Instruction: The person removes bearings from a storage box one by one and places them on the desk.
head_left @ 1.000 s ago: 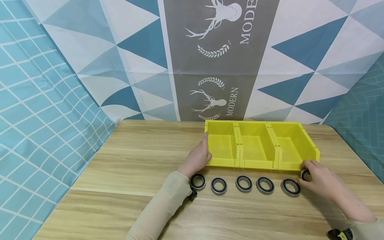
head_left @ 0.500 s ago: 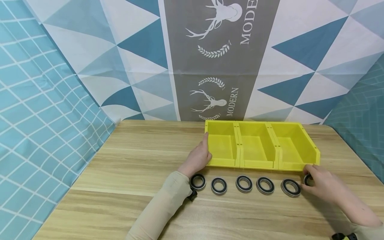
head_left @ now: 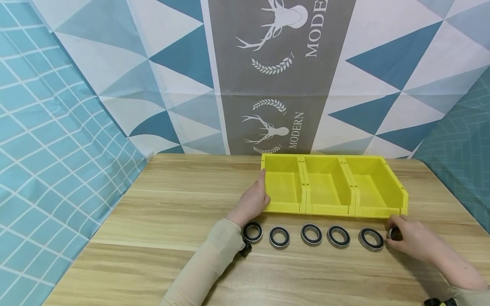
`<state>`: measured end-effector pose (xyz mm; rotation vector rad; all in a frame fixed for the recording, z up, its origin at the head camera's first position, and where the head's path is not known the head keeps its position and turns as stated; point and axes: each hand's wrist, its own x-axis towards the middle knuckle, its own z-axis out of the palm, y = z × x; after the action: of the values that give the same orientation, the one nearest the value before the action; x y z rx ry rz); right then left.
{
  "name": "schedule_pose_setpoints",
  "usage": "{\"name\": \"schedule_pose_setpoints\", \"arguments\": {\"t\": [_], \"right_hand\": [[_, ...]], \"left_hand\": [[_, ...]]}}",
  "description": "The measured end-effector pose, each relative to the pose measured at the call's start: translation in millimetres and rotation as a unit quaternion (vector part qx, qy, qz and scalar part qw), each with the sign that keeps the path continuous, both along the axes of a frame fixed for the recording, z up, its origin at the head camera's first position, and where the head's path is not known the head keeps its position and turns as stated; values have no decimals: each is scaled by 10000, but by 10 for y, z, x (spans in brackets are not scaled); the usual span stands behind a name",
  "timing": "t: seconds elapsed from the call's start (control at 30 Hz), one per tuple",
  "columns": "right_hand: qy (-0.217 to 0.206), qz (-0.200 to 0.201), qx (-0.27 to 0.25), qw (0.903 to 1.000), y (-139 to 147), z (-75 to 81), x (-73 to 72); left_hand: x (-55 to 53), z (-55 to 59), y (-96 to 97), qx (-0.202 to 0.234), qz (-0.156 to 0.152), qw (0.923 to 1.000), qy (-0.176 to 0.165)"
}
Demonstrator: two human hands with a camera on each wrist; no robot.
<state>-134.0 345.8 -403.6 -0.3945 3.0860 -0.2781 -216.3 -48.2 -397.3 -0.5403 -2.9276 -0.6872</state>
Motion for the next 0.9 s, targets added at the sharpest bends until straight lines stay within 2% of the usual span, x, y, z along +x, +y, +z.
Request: {"name": "schedule_pose_setpoints", "arguments": {"t": [0.47, 0.9], "right_hand": [[19, 76, 39, 10000, 21, -35, -11], [-60, 74, 65, 9999, -18, 3, -20]], "left_hand": [[-5, -19, -1, -9, -4, 9999, 101], [-2, -13, -8, -34, -2, 9999, 116]]}}
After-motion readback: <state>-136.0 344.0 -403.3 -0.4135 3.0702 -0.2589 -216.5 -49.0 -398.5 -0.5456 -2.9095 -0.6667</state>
